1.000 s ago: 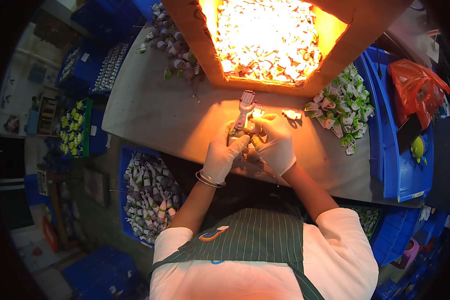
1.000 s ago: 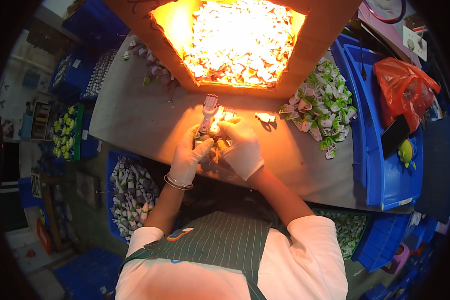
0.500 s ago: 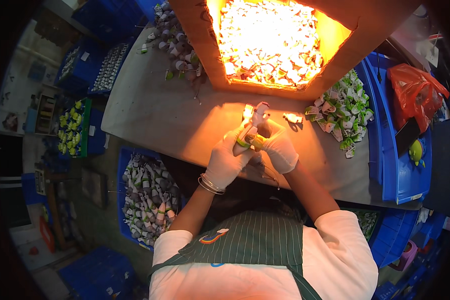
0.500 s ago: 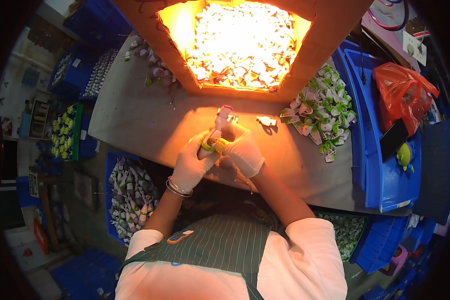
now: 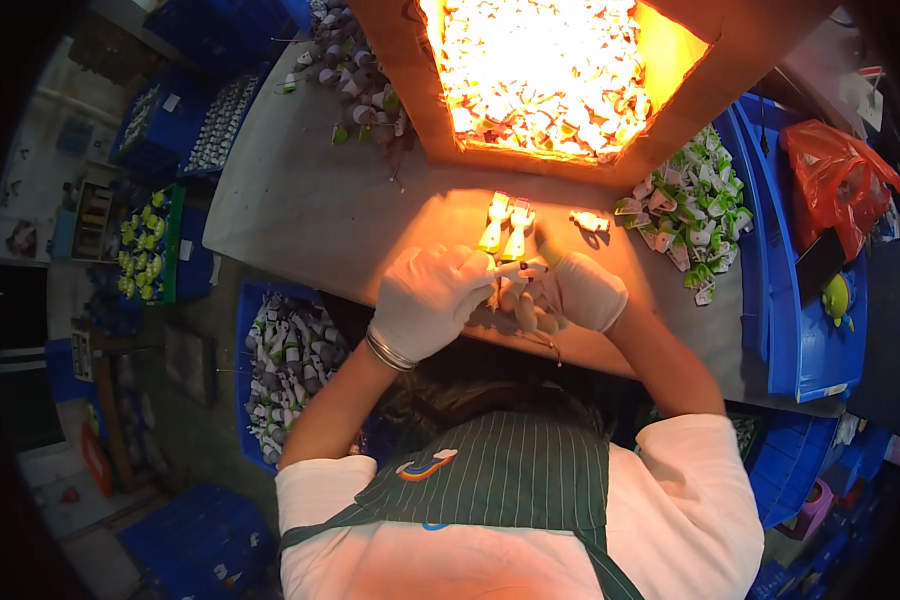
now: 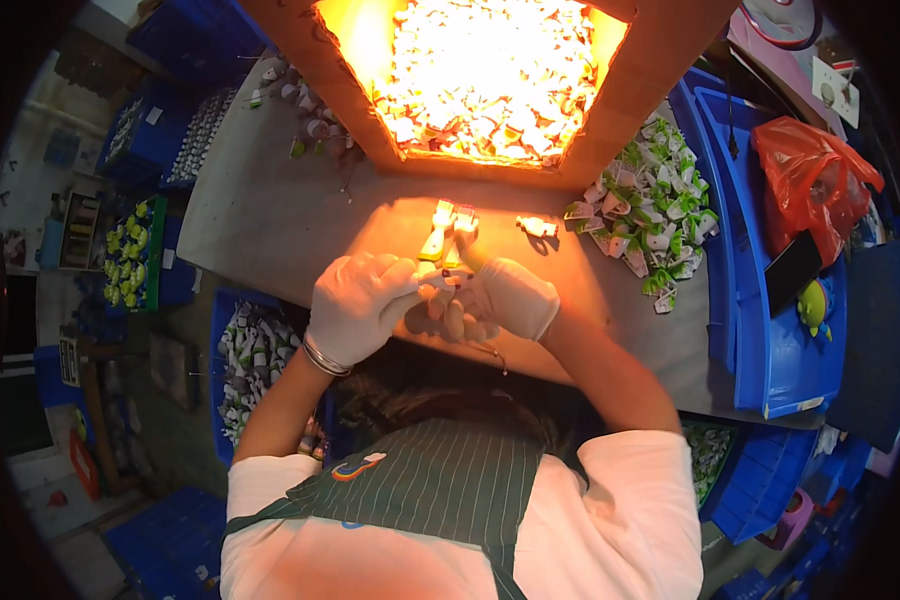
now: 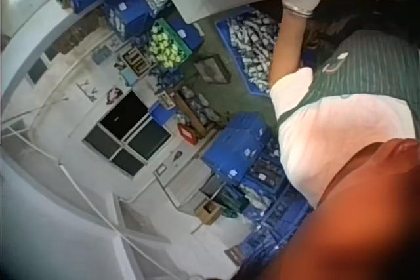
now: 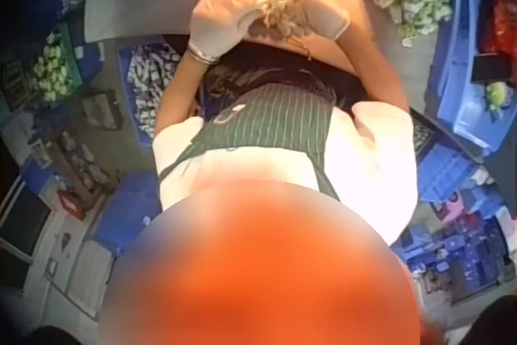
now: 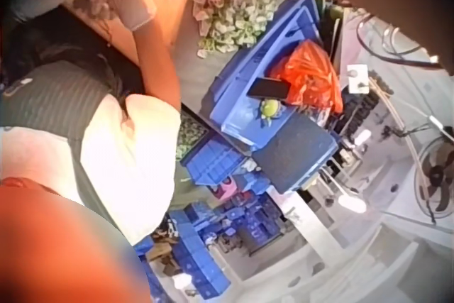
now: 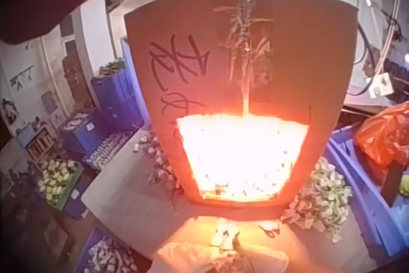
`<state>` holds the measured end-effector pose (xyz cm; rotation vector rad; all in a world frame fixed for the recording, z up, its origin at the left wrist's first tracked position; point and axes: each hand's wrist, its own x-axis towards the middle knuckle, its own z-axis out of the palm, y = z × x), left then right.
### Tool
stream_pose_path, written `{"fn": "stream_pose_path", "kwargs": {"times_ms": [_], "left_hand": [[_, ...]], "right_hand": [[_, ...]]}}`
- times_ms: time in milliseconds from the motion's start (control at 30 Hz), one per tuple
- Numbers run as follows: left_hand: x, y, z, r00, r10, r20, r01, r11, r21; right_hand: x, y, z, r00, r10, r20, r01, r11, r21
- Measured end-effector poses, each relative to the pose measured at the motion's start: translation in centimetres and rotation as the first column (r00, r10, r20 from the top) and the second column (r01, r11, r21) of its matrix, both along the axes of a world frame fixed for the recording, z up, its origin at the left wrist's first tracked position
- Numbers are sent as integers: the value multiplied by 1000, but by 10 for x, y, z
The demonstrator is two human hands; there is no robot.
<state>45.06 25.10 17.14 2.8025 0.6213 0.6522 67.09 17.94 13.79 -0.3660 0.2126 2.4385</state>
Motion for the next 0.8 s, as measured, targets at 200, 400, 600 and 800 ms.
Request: {"fn": "stream_pose_path", "kwargs": {"times_ms": [200,400,600,800], "left_hand": [[-2,11,-2,990,-134,30,136,989,-60],[-10,-5,-15,989,123,84,117,-291,-950],[-2,22,-43,915,369,-162,-130,-111,-985],[21,23,-92,848,512,134,-276,643,-714]], "right_hand": [[-13,-3,12,168,-678,716,-504,564,653],[-19,1,45,-226,-963,148,-963,244,113],[-3,7,-3,-493,-870,15,-691,402,601],[-6,1,-33,-424,-835,350,-484,536,692]]}}
